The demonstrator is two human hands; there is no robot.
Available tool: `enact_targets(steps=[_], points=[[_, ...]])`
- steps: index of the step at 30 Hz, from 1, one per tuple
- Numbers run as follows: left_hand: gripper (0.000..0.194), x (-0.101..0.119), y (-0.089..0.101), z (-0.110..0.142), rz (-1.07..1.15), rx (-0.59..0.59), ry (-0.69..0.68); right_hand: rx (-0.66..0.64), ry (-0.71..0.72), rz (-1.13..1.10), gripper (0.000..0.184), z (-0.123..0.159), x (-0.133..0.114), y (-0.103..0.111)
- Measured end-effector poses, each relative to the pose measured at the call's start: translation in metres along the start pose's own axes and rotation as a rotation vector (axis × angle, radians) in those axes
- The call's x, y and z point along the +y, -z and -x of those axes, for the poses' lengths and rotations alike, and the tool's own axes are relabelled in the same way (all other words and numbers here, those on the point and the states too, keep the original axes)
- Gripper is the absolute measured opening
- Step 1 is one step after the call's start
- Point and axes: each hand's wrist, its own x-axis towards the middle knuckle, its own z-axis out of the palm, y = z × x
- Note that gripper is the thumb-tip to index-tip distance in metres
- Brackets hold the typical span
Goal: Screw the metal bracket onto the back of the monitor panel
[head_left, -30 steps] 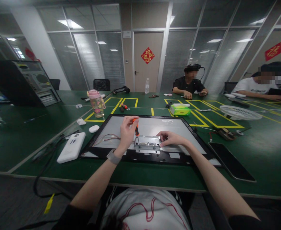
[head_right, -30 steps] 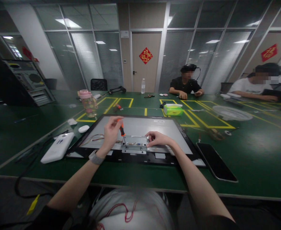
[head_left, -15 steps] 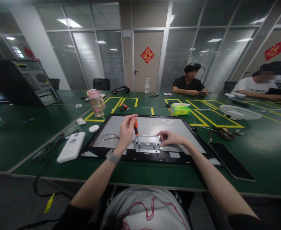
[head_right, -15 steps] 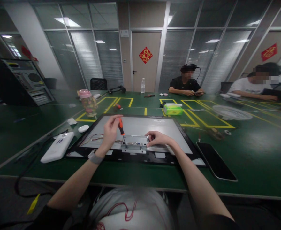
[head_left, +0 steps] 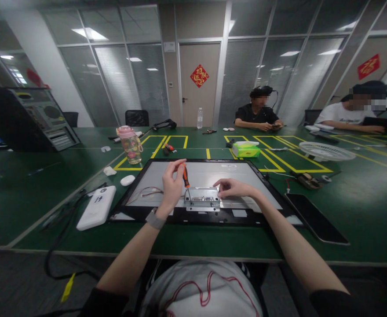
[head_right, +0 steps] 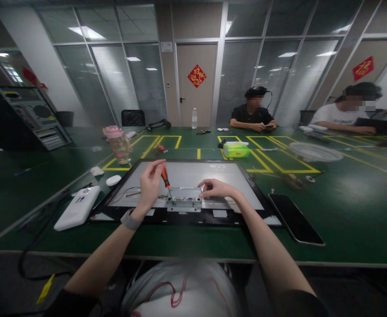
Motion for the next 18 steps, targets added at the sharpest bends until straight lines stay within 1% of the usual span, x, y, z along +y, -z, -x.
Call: enact_targets(steps=[1, 2, 3, 4, 6, 9, 11, 13, 14, 15, 16, 17, 18], points=[[0.025, 0.001, 0.0, 0.001, -0.004, -0.015, -0.003, 0.061, 0.005, 0.021, 0.053, 0.0, -0.004, -0.001], [0.026, 0.002, 0.0, 0.002, -0.008, -0.03, -0.014, 0.155, 0.019, 0.039, 0.051, -0.001, -0.01, -0.002], [0.027, 0.003, 0.0, 0.002, -0.016, -0.04, -0.035, 0.213, 0.05, 0.031, 0.049, -0.002, -0.017, -0.005], [0.027, 0.004, 0.0, 0.003, -0.027, -0.043, -0.066, 0.228, 0.09, -0.015, 0.048, -0.003, -0.026, -0.008], [0.025, 0.007, 0.0, 0.003, -0.054, -0.032, -0.134, 0.201, 0.191, -0.185, 0.047, -0.008, -0.045, -0.018], [0.023, 0.009, 0.0, 0.002, -0.087, -0.012, -0.201, 0.099, 0.366, -0.406, 0.057, -0.023, -0.072, -0.037], [0.024, 0.007, 0.001, 0.002, -0.118, -0.012, -0.228, 0.061, 0.469, -0.49, 0.06, -0.034, -0.086, -0.049], [0.024, 0.006, 0.002, 0.002, -0.19, 0.006, -0.279, 0.1, 0.518, -0.493, 0.057, -0.043, -0.094, -0.059], [0.023, 0.006, 0.002, 0.002, -0.253, 0.028, -0.332, 0.151, 0.528, -0.48, 0.055, -0.045, -0.097, -0.062], [0.023, 0.008, 0.002, 0.003, -0.326, 0.045, -0.416, 0.225, 0.537, -0.454, 0.054, -0.046, -0.098, -0.064], [0.023, 0.011, 0.002, 0.004, -0.408, 0.067, -0.528, 0.301, 0.545, -0.41, 0.053, -0.046, -0.099, -0.065], [0.024, 0.016, 0.001, 0.006, -0.495, 0.041, -0.682, 0.377, 0.552, -0.362, 0.051, -0.045, -0.1, -0.065], [0.024, 0.023, -0.001, 0.009, -0.541, -0.038, -0.885, 0.429, 0.556, -0.309, 0.049, -0.043, -0.1, -0.065]])
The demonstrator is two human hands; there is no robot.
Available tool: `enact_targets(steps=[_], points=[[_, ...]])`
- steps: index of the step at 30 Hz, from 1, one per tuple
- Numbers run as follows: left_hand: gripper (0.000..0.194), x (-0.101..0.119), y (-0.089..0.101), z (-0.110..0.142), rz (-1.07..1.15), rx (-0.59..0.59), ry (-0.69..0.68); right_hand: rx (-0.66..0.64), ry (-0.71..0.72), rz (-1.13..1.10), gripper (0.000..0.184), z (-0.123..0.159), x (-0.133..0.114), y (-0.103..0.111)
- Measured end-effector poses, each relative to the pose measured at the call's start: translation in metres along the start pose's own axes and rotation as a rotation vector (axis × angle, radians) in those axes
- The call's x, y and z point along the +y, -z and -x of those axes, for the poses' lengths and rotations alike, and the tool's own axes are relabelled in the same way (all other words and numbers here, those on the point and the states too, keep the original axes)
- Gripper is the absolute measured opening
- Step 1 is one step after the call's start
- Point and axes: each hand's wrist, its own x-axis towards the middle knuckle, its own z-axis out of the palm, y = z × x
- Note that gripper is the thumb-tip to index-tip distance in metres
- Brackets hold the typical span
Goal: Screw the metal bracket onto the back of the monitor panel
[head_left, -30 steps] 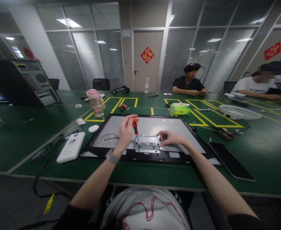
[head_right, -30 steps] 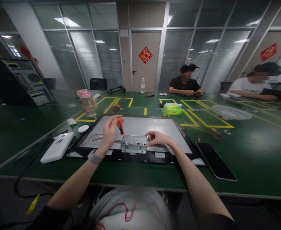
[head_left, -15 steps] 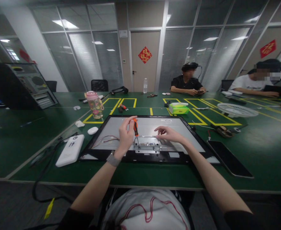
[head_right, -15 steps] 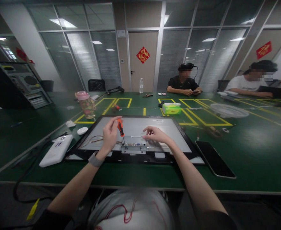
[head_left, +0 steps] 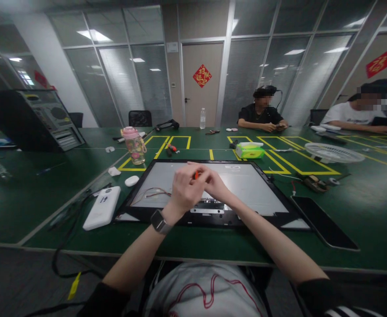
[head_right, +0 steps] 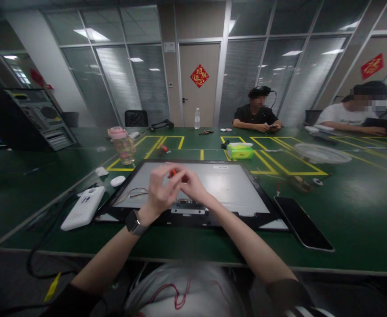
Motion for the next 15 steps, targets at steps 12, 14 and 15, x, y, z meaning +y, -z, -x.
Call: enact_targets(steps=[12, 14, 15], points=[[0.026, 0.082, 0.022, -0.047, 0.255, -0.543, -0.736, 0.019, -0.009, -0.012, 0.033, 0.011, -0.012, 0.005], [0.028, 0.085, 0.026, -0.047, 0.267, -0.567, -0.769, 0.054, 0.031, 0.037, 0.027, 0.01, -0.012, 0.007], [0.029, 0.086, 0.027, -0.046, 0.269, -0.573, -0.774, 0.061, 0.041, 0.042, 0.024, 0.01, -0.012, 0.008]])
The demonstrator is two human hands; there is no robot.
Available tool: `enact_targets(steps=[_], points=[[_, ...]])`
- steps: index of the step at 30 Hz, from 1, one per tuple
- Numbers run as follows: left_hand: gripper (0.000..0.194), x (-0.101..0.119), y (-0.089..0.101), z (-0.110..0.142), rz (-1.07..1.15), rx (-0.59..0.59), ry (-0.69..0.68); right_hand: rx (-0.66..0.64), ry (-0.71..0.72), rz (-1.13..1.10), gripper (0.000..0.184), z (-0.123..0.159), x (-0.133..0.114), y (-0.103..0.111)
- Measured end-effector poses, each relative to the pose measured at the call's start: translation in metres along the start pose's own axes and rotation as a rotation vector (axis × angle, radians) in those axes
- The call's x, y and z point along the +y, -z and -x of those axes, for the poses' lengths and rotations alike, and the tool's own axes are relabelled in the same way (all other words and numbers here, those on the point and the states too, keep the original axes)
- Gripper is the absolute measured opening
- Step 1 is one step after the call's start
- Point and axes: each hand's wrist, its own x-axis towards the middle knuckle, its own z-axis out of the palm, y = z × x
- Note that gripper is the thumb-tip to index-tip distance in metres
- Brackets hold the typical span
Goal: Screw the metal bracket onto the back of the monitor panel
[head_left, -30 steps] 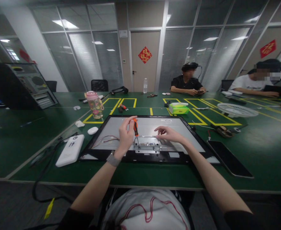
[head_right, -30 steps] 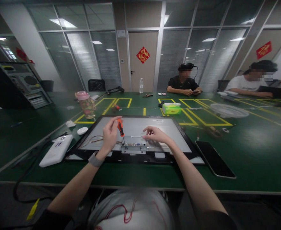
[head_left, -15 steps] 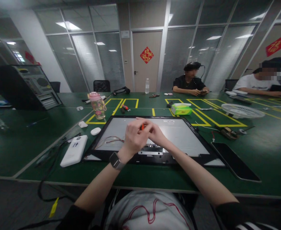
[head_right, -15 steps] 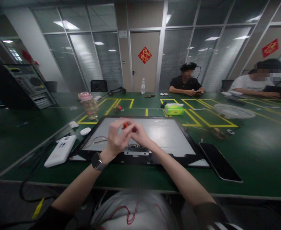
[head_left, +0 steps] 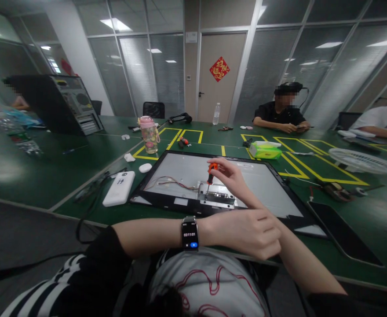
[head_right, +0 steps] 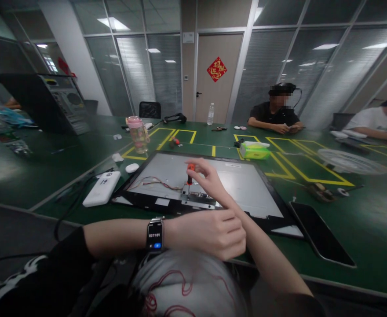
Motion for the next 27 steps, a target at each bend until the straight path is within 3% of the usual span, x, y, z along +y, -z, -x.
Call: enact_targets(steps=[8, 13, 17, 19, 22, 24, 27], points=[[0.027, 0.004, -0.005, 0.0, 0.058, -0.015, 0.023, 0.035, -0.011, -0.111, 0.012, -0.002, 0.001, 0.006], [0.026, 0.003, -0.005, -0.003, 0.038, -0.007, 0.011, 0.002, -0.091, -0.175, 0.023, -0.001, 0.002, 0.006], [0.027, -0.012, -0.01, 0.004, -0.032, 0.067, 0.049, -0.028, -0.163, -0.252, 0.031, 0.0, 0.001, 0.002], [0.023, -0.027, -0.015, 0.016, -0.112, 0.155, 0.192, -0.016, -0.197, -0.266, 0.031, 0.002, 0.002, 0.001], [0.023, -0.053, -0.025, 0.042, -0.171, 0.371, 0.55, 0.0, -0.215, -0.267, 0.036, 0.003, 0.005, 0.001], [0.025, -0.065, -0.033, 0.059, -0.134, 0.458, 0.748, -0.019, -0.231, -0.297, 0.045, 0.002, 0.008, 0.0], [0.027, -0.071, -0.047, 0.074, 0.082, 0.483, 0.919, -0.065, -0.274, -0.367, 0.05, -0.001, 0.011, -0.003]])
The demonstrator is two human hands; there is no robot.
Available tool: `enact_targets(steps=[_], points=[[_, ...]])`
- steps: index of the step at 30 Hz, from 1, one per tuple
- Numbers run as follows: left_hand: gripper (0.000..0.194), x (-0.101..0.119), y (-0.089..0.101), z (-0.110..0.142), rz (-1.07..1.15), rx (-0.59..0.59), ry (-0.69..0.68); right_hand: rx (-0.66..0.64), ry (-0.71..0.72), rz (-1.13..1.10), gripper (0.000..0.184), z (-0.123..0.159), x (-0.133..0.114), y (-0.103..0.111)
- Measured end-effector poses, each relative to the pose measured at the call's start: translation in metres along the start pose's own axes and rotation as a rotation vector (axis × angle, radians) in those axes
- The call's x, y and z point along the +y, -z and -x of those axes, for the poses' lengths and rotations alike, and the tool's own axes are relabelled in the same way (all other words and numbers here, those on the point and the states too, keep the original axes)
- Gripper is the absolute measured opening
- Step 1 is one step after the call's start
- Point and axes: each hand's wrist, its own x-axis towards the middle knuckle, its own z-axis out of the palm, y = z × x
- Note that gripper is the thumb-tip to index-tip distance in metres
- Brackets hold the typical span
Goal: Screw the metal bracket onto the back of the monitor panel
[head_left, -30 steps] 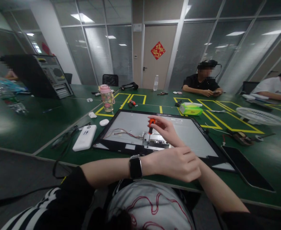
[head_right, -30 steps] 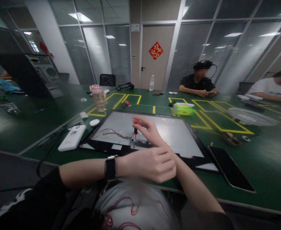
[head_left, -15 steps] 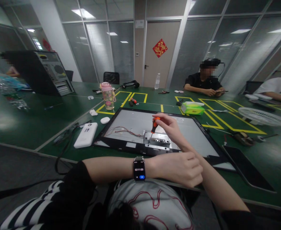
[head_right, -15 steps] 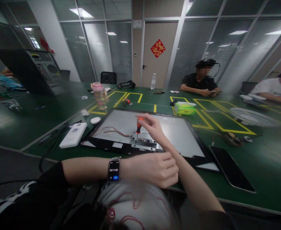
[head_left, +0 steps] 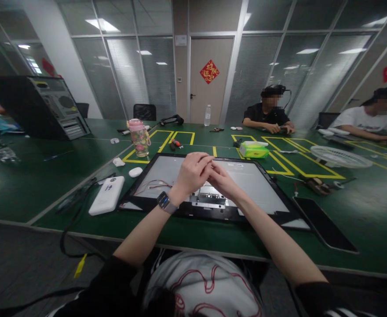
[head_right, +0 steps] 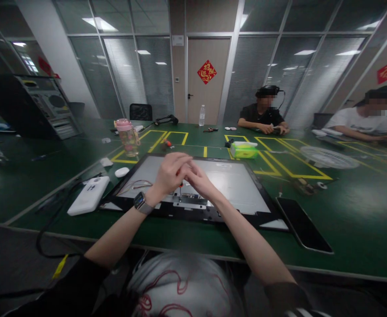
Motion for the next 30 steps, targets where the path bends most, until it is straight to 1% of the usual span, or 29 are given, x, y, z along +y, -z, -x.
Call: enact_targets(steps=[3, 6, 8, 10, 12, 13, 15, 17, 19, 21, 22, 23, 25, 30], points=[[0.031, -0.004, -0.005, 0.009, 0.288, -0.038, 0.194, 0.008, -0.011, -0.006, 0.048, -0.004, 0.004, 0.001], [0.035, -0.005, -0.005, 0.013, 0.544, -0.039, 0.362, -0.022, 0.001, 0.097, 0.045, -0.004, 0.01, 0.008], [0.033, -0.007, -0.001, 0.012, 0.694, -0.019, 0.451, -0.063, 0.025, 0.253, 0.038, -0.001, 0.013, 0.02], [0.027, -0.01, 0.002, 0.009, 0.857, -0.019, 0.521, -0.051, 0.023, 0.438, 0.034, 0.004, 0.017, 0.035], [0.024, -0.011, 0.005, 0.007, 0.993, -0.082, 0.566, -0.029, -0.001, 0.539, 0.036, 0.011, 0.019, 0.053], [0.023, -0.011, 0.005, 0.006, 1.021, -0.119, 0.577, -0.033, -0.017, 0.568, 0.038, 0.015, 0.02, 0.061], [0.022, -0.01, 0.004, 0.006, 1.003, -0.147, 0.597, -0.038, -0.041, 0.638, 0.042, 0.025, 0.021, 0.078], [0.022, -0.011, 0.001, 0.008, 0.934, -0.095, 0.62, -0.063, -0.098, 0.704, 0.046, 0.035, 0.02, 0.092], [0.022, -0.014, -0.002, 0.01, 0.892, -0.04, 0.627, -0.132, -0.202, 0.737, 0.053, 0.043, 0.02, 0.103], [0.03, -0.018, -0.003, 0.01, 0.962, -0.069, 0.642, -0.241, -0.277, 0.735, 0.057, 0.049, 0.02, 0.111], [0.033, -0.019, -0.002, 0.01, 1.0, -0.069, 0.649, -0.293, -0.282, 0.74, 0.059, 0.051, 0.02, 0.114], [0.031, -0.02, -0.001, 0.01, 1.005, -0.07, 0.654, -0.335, -0.283, 0.746, 0.062, 0.052, 0.021, 0.116], [0.028, -0.02, 0.002, 0.009, 0.972, -0.06, 0.645, -0.368, -0.277, 0.748, 0.067, 0.052, 0.022, 0.118], [0.018, -0.012, 0.006, 0.008, 0.824, 0.001, 0.592, -0.321, -0.273, 0.714, 0.07, 0.053, 0.026, 0.116]])
